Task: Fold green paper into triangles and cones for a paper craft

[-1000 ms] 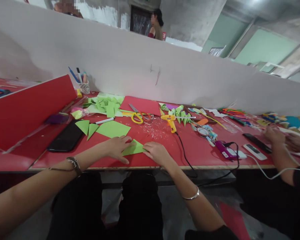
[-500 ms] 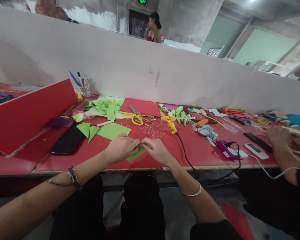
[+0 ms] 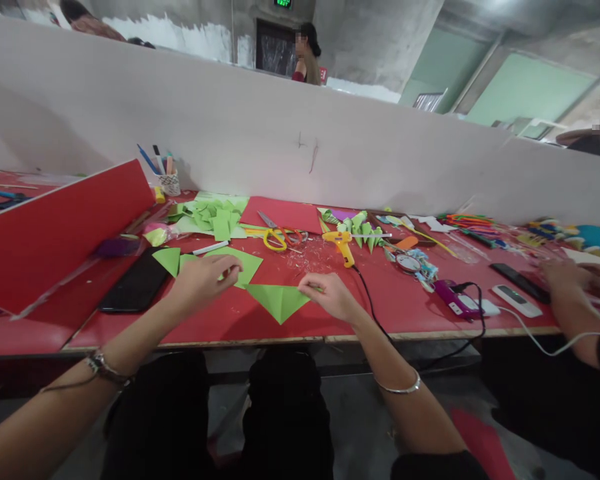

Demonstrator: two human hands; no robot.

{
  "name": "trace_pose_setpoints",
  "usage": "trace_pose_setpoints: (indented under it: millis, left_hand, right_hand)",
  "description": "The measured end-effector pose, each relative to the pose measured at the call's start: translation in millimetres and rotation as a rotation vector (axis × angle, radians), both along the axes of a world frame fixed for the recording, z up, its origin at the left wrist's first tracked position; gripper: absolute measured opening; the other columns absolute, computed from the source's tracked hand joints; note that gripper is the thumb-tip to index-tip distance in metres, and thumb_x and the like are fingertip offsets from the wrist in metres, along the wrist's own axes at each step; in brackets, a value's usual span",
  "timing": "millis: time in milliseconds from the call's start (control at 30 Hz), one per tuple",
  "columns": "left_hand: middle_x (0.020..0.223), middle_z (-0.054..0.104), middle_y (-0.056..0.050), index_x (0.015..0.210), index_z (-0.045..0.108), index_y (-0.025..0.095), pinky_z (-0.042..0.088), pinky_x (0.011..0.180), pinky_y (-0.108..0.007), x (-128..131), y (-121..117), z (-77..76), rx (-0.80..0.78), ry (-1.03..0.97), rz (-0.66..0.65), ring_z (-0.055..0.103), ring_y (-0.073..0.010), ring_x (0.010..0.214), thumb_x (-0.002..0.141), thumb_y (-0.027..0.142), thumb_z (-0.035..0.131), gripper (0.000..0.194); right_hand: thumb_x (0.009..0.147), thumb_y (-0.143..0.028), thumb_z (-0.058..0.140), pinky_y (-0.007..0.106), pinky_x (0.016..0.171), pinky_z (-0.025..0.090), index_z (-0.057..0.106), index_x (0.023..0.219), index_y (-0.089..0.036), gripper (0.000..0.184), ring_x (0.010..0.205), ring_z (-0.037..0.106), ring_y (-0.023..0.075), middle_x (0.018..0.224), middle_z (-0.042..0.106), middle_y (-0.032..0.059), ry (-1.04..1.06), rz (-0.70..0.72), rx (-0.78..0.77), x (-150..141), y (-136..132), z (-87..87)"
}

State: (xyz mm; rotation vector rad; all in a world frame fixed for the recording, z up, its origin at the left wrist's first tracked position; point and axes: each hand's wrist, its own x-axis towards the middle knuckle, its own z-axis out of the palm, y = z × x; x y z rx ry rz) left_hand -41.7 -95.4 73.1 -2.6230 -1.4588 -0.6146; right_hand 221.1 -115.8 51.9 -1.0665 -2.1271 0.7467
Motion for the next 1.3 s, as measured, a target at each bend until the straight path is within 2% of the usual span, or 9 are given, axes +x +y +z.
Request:
trace_pose_setpoints:
  millis: [100, 233, 467, 567, 833, 967, 1067, 1200, 1300]
  left_hand:
    - [0.085, 0.066, -0.002, 0.092, 0.059, 0.02, 0.034, 0.059, -0.021, 14, -9, 7.7, -0.145, -0.03, -0.158, 0.057, -0.0145, 0.075, 0.084, 0.034, 0.038, 0.027]
    - [0.058, 0.059, 0.001, 0.076, 0.061, 0.021, 0.024, 0.047, -0.021, 24, -12, 6.3, -0.298, 0.173, -0.248, 0.052, -0.0122, 0.053, 0.087, 0.035, 0.034, 0.032]
    - [0.062, 0.061, -0.003, 0.08, 0.06, 0.019, 0.021, 0.048, -0.022, 32, -3, -6.1, -0.29, 0.229, -0.133, 0.054, -0.015, 0.056, 0.088, 0.034, 0.034, 0.031]
    - [0.062, 0.061, -0.003, 0.076, 0.061, 0.019, 0.02, 0.048, -0.022, 37, 0, -6.9, -0.302, 0.211, -0.096, 0.054, -0.0151, 0.057, 0.086, 0.035, 0.037, 0.03]
    - [0.063, 0.061, 0.0, 0.076, 0.062, 0.019, 0.025, 0.05, -0.02, 30, 12, -15.6, -0.388, 0.003, -0.158, 0.051, -0.0115, 0.055, 0.086, 0.037, 0.035, 0.034]
    - [0.063, 0.062, 0.0, 0.075, 0.063, 0.019, 0.025, 0.05, -0.02, 18, 22, -7.4, -0.418, 0.039, -0.18, 0.05, -0.0113, 0.054, 0.086, 0.039, 0.035, 0.036]
    - [0.061, 0.06, 0.0, 0.072, 0.062, 0.019, 0.024, 0.05, -0.021, 3, 31, 3.8, -0.396, 0.08, -0.165, 0.048, -0.0112, 0.054, 0.085, 0.04, 0.035, 0.036]
    - [0.062, 0.06, 0.001, 0.071, 0.062, 0.019, 0.026, 0.05, -0.02, -7, 36, 13.8, -0.439, 0.068, -0.145, 0.048, -0.0107, 0.054, 0.084, 0.041, 0.035, 0.037]
    - [0.061, 0.06, 0.002, 0.072, 0.063, 0.019, 0.026, 0.051, -0.02, 3, 33, 13.9, -0.472, 0.05, -0.211, 0.048, -0.0099, 0.055, 0.084, 0.039, 0.037, 0.035]
  right_hand:
    - [0.085, -0.037, 0.044, 0.019, 0.055, 0.032, 0.057, 0.073, -0.016, 0.027, 0.054, 0.044, 0.0083, 0.062, 0.054, -0.0017, -0.027, 0.046, -0.023, -6, 1, 1.8]
    - [0.086, -0.035, 0.042, 0.02, 0.056, 0.031, 0.059, 0.077, -0.017, 0.027, 0.057, 0.047, 0.0089, 0.066, 0.058, -0.0009, -0.134, 0.052, 0.02, -9, 7, 5.4]
    - [0.084, -0.025, 0.045, 0.025, 0.068, 0.031, 0.06, 0.08, -0.016, 0.018, 0.075, 0.05, 0.0142, 0.079, 0.061, 0.0048, -0.407, 0.045, 0.383, -30, 13, 5.1]
    - [0.079, -0.018, 0.047, 0.023, 0.059, 0.028, 0.057, 0.075, -0.016, 0.011, 0.063, 0.048, 0.0117, 0.068, 0.058, 0.0019, -0.433, 0.003, 0.379, -46, 15, -3.4]
    - [0.07, -0.015, 0.046, 0.02, 0.051, 0.021, 0.053, 0.065, -0.019, 0.009, 0.051, 0.041, 0.0073, 0.054, 0.049, -0.0045, -0.332, -0.097, 0.253, -39, 31, -15.7]
    - [0.069, -0.013, 0.045, 0.019, 0.049, 0.021, 0.052, 0.065, -0.018, 0.009, 0.048, 0.037, 0.0063, 0.052, 0.046, -0.0056, -0.319, -0.125, 0.214, -13, 38, -22.0]
    - [0.07, -0.014, 0.045, 0.019, 0.049, 0.021, 0.05, 0.062, -0.018, 0.01, 0.047, 0.037, 0.007, 0.051, 0.045, -0.0051, -0.321, -0.235, 0.214, 9, 43, -30.5]
    - [0.078, -0.015, 0.04, 0.02, 0.057, 0.032, 0.052, 0.069, -0.017, 0.015, 0.055, 0.045, 0.0101, 0.06, 0.051, -0.0014, -0.182, -0.363, 0.267, 17, 42, -27.9]
    - [0.082, -0.02, 0.04, 0.024, 0.072, 0.037, 0.055, 0.088, -0.016, 0.016, 0.079, 0.051, 0.0145, 0.083, 0.058, 0.005, -0.102, -0.247, 0.368, 0, 32, -12.8]
